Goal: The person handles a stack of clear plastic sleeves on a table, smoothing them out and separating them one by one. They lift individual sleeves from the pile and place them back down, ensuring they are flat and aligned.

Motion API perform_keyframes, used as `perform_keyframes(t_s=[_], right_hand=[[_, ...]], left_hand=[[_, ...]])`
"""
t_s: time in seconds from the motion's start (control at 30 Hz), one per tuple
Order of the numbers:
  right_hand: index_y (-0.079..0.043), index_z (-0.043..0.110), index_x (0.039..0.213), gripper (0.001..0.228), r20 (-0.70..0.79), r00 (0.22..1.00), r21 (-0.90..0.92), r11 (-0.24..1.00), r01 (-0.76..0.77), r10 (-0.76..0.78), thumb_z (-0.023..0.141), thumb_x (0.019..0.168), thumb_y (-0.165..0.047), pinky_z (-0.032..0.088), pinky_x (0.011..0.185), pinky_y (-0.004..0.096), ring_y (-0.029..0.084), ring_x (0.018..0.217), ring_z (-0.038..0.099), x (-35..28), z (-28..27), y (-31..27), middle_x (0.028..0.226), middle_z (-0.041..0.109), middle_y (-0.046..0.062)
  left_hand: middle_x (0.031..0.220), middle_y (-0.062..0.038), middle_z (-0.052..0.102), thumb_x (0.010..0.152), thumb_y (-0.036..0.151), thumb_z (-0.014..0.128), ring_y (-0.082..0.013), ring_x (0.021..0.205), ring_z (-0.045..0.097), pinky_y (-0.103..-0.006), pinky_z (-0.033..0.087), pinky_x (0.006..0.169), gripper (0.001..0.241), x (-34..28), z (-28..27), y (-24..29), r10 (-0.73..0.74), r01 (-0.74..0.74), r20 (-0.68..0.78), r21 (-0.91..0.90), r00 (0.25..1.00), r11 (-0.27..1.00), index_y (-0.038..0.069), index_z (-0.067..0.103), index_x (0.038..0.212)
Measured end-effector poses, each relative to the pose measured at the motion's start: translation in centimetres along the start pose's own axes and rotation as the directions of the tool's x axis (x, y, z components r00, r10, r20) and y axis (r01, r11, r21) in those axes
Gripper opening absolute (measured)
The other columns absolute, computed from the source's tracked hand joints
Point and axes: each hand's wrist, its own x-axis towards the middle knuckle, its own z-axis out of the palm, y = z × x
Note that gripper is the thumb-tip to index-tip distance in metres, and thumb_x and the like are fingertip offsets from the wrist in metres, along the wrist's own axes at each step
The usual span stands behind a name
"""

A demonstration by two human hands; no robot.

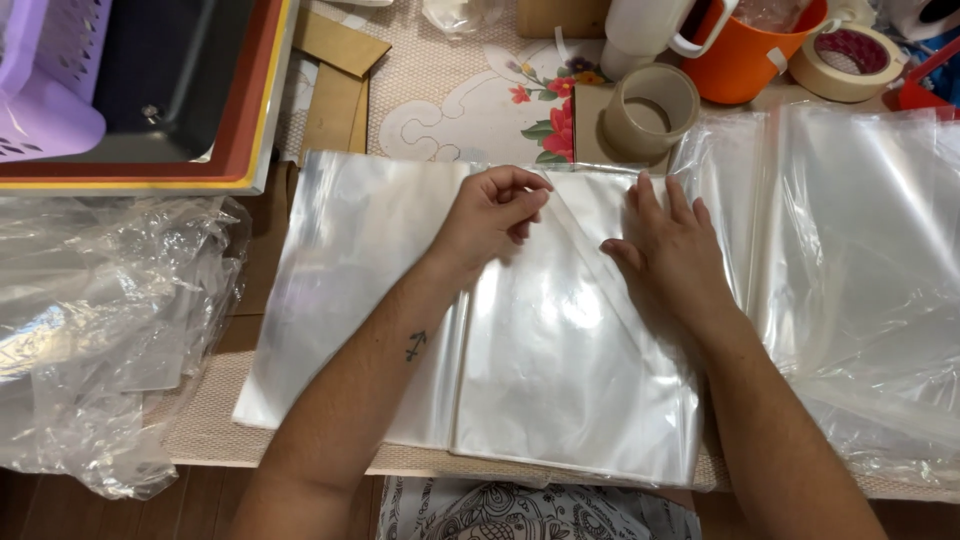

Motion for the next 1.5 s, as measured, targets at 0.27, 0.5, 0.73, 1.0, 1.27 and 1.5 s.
perform_keyframes(t_s=[0.27, 0.5, 0.73, 1.0, 1.27, 1.5], right_hand=[[-0.014, 0.055, 0.146, 0.068, -0.211, 0.974, 0.313, 0.95, -0.014, 0.083, 0.082, 0.085, -0.028, 0.048, 0.101, 0.041, 0.024, 0.108, 0.065, -1.0, 0.8, -0.3, 0.091, 0.075, -0.001], [-0.009, 0.055, 0.142, 0.07, -0.232, 0.968, 0.619, 0.754, 0.219, -0.091, 0.079, 0.078, 0.002, 0.057, 0.09, 0.038, 0.025, 0.093, 0.076, -2.5, -1.1, -4.0, 0.093, 0.079, 0.004], [-0.008, 0.061, 0.137, 0.071, -0.248, 0.948, 0.635, 0.705, 0.316, -0.202, 0.087, 0.073, -0.018, 0.056, 0.091, 0.044, 0.032, 0.103, 0.074, -1.9, -0.4, -3.0, 0.103, 0.079, 0.009], [0.012, 0.042, 0.149, 0.096, -0.012, 0.997, 0.05, 0.996, -0.071, 0.071, 0.067, 0.089, -0.058, 0.022, 0.116, 0.061, 0.053, 0.142, 0.037, -0.2, -1.1, -1.6, 0.141, 0.053, 0.036], [0.008, 0.048, 0.146, 0.08, 0.007, 1.0, 0.013, 1.0, -0.005, 0.005, 0.065, 0.093, -0.05, 0.026, 0.116, 0.058, 0.047, 0.138, 0.046, -0.5, -0.8, -2.0, 0.136, 0.061, 0.028], [-0.013, 0.048, 0.149, 0.078, -0.176, 0.974, 0.525, 0.851, -0.032, 0.145, 0.087, 0.081, -0.016, 0.056, 0.086, 0.041, 0.03, 0.087, 0.073, -1.5, 0.5, -1.3, 0.082, 0.072, 0.007]], left_hand=[[0.083, -0.009, 0.059, 0.091, -0.003, 0.062, -0.0197, 0.059, 0.071, -0.0284, 0.064, 0.049, 0.027, -4.2, -1.4, 5.2, -0.228, 0.214, 0.097, 0.135, 0.969, 0.967, -0.006, 0.065, 0.118], [0.081, -0.015, 0.063, 0.098, 0.043, 0.062, -0.0279, 0.069, 0.075, -0.04, 0.067, 0.056, 0.054, -4.5, -0.9, 3.3, -0.415, 0.416, 0.053, -0.003, 0.908, 0.909, -0.01, 0.069, 0.106], [0.086, -0.02, 0.075, 0.094, 0.02, 0.072, -0.0292, 0.077, 0.077, -0.0411, 0.065, 0.067, 0.03, -4.6, -1.1, 2.4, -0.42, 0.421, -0.023, 0.063, 0.907, 0.905, -0.009, 0.072, 0.103], [0.091, -0.017, 0.077, 0.09, 0.014, 0.075, -0.0253, 0.07, 0.077, -0.0346, 0.065, 0.056, 0.017, -5.0, -2.0, 3.8, -0.326, 0.341, -0.198, 0.046, 0.925, 0.939, 0.003, 0.062, 0.086], [0.106, -0.016, 0.064, 0.091, -0.008, 0.06, -0.0169, 0.071, 0.071, -0.0304, 0.067, 0.064, 0.06, -5.1, -2.7, 3.4, -0.167, 0.181, -0.107, 0.131, 0.98, 0.975, 0.007, 0.041, 0.145], [0.098, -0.016, 0.067, 0.091, -0.004, 0.057, -0.0123, 0.065, 0.067, -0.0286, 0.063, 0.055, 0.024, -5.6, -1.8, 3.6, -0.253, 0.265, -0.091, 0.146, 0.963, 0.953, -0.006, 0.072, 0.111]])
